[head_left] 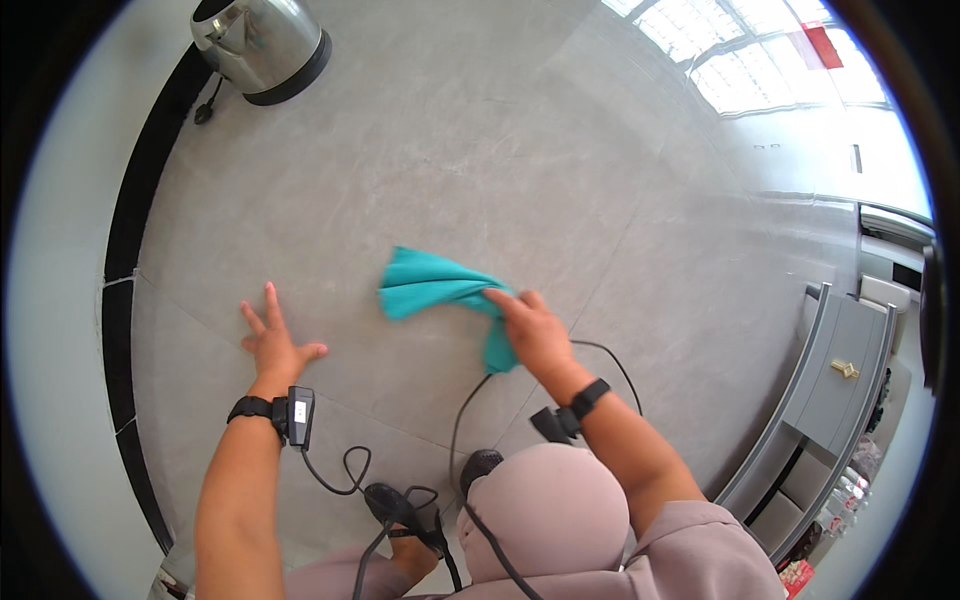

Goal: The person kneels and wipes the tiled floor with a green cloth, moving systematically across the surface and around a kettle and air purifier. The person occasionally folds the cloth and continues wiping different sections of the floor.

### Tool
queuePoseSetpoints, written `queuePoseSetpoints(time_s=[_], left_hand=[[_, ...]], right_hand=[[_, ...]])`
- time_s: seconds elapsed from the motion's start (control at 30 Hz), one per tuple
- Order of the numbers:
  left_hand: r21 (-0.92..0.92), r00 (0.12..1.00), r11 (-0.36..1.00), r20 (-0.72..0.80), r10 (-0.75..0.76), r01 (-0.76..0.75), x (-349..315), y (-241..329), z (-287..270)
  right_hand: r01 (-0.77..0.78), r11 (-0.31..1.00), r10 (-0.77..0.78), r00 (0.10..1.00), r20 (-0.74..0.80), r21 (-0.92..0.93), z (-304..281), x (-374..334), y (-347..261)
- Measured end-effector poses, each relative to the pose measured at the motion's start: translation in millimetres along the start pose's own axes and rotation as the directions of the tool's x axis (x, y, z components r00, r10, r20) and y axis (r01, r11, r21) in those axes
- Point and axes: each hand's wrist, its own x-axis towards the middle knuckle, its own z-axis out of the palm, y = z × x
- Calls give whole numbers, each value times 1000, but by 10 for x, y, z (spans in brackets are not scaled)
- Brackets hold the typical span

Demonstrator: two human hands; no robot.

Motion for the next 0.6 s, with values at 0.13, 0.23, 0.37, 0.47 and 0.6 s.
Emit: queuePoseSetpoints(time_s=[0.13, 0.23, 0.37, 0.47, 0.6], left_hand=[[-29, 999, 999, 14, -30, 30, -33, 39, -35], [-25, 998, 999, 45, -47, 49, -66, 99, -106], [2, 994, 996, 76, -84, 84, -67, 155, -187], [39, 988, 994, 108, -110, 107, -76, 153, -236], [26, 984, 995, 151, -95, 92, -82, 162, -300]], right_hand=[[-272, 961, 274, 908, -316, 50, -187, -525, 1000], [-577, 787, 617, 719, -320, 220, -419, -883, 1646], [-635, 759, 645, 706, -294, 141, -882, -591, 1776], [-532, 827, 562, 793, -237, 182, -1470, -197, 1249], [-228, 954, 246, 966, -78, 193, -1939, 156, 85]])
